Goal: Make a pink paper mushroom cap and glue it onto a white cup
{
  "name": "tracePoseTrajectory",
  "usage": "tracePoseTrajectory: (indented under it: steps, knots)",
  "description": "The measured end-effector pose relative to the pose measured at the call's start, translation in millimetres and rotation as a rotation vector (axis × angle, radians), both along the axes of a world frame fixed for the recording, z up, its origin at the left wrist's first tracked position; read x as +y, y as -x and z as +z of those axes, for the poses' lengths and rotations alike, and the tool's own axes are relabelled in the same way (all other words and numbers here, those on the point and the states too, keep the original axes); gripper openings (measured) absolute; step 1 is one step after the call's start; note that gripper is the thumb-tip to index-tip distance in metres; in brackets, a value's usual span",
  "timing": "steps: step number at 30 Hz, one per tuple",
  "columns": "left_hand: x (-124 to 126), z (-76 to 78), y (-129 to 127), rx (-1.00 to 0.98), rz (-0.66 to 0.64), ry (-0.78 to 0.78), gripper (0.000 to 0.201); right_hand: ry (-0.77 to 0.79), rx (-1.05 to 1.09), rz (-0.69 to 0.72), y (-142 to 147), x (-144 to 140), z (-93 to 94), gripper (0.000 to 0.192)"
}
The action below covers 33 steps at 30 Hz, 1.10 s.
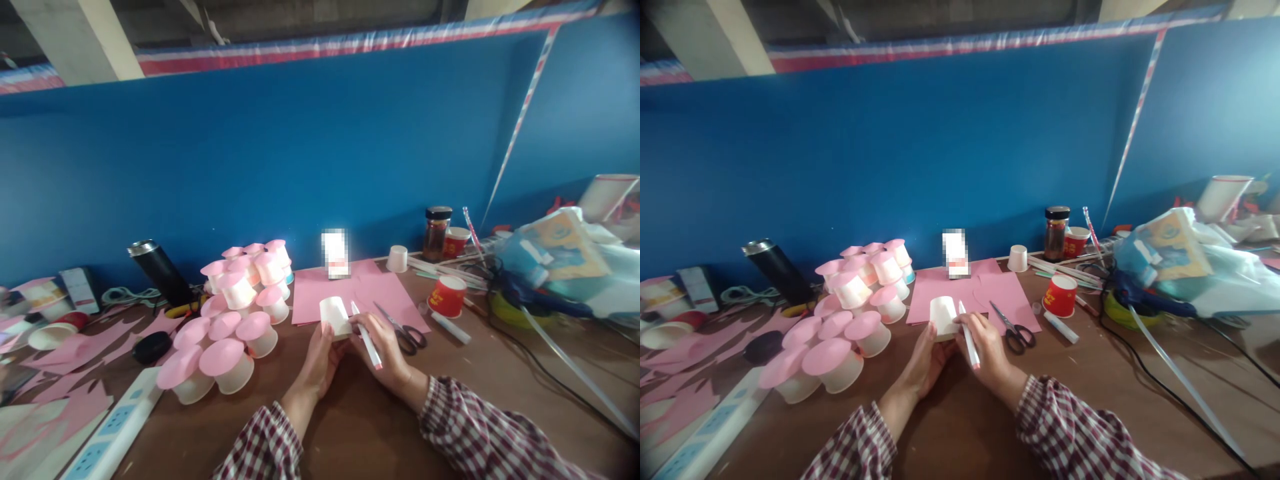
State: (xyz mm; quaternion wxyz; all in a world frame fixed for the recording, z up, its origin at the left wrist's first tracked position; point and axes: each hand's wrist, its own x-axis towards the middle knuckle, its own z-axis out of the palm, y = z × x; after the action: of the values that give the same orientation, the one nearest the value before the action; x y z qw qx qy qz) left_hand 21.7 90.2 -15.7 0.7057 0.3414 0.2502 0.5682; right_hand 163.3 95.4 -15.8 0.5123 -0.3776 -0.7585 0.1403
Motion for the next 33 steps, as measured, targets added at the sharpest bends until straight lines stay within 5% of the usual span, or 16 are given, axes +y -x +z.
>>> tracePoseTrajectory:
  steps: [33]
  knots:
    - [-1.1, -0.9, 0.4, 0.017, 0.027, -0.017, 0.032, 0.100, 0.042, 0.005, 0.7, -3.8, 5.1, 0.017]
